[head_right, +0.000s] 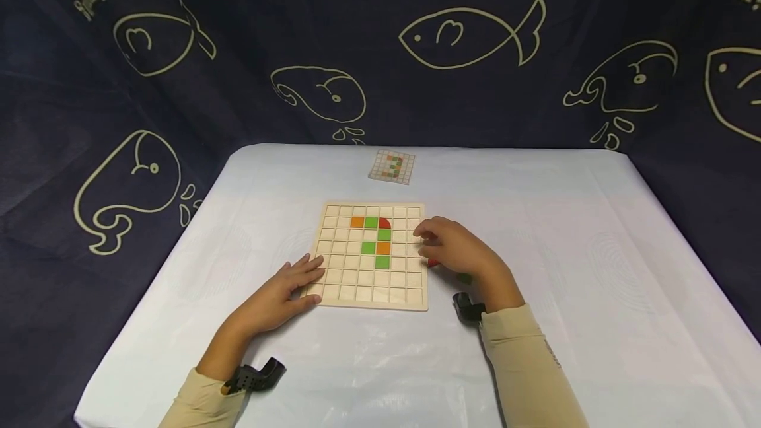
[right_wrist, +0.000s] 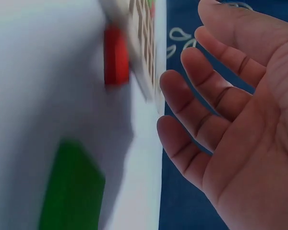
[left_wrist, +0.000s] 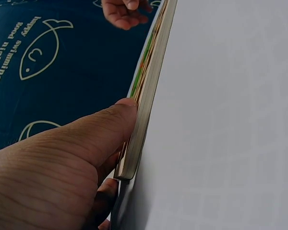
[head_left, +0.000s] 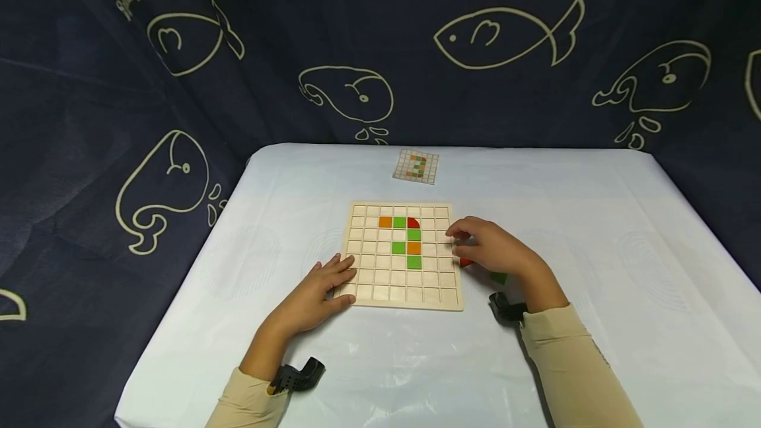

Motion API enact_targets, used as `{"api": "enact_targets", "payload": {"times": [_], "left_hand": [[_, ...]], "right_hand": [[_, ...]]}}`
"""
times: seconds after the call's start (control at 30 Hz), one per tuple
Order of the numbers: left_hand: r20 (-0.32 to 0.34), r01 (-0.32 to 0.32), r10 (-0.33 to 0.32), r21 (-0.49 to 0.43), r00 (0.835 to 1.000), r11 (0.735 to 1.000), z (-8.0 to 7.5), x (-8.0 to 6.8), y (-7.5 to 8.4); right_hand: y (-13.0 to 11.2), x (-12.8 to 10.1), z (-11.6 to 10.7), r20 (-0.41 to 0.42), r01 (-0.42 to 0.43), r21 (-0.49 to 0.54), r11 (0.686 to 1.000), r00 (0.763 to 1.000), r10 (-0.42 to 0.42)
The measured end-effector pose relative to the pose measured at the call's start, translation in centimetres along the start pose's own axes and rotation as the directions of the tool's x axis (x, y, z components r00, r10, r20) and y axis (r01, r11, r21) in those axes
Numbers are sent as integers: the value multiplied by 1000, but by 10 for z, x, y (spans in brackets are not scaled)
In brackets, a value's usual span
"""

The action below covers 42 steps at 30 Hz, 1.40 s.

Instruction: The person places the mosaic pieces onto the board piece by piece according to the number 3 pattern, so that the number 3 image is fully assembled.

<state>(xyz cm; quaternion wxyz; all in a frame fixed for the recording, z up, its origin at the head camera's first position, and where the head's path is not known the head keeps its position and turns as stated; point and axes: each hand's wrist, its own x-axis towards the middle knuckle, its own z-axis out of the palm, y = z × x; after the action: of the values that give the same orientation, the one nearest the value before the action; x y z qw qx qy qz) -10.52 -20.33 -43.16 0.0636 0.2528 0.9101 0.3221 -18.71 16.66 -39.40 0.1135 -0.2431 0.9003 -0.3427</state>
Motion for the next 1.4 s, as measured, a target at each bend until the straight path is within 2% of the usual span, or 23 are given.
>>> {"api": "enact_targets", "payload": {"times": [0.17,0.4,0.67,1.03,1.23,1.4], "left_hand": [[-2,4,-4,1,1000,1000,0,0,0],[-1,1,-1,6,1000,1000,1,0,-1],[-3,-6,6,7,1000,1000,1,0,-1],[-3,-5,5,5,1000,1000,2,0,-3],[-2,-2,2,-1,1000,1000,1,1,-2],[3,0,0,0,1000,1000,1,0,-1]], "right_hand": [[9,-6,-7,-8,-28,-15,1000,1000,27],[17,-11,-7,75,-105,-5,994,992,105],[26,-8,-2,97,-86,-43,995,991,90],[25,-9,-3,97,-88,-42,995,991,92],[27,-18,-9,96,-55,-17,998,994,56],[32,-32,-18,77,-60,-6,998,995,61]]}}
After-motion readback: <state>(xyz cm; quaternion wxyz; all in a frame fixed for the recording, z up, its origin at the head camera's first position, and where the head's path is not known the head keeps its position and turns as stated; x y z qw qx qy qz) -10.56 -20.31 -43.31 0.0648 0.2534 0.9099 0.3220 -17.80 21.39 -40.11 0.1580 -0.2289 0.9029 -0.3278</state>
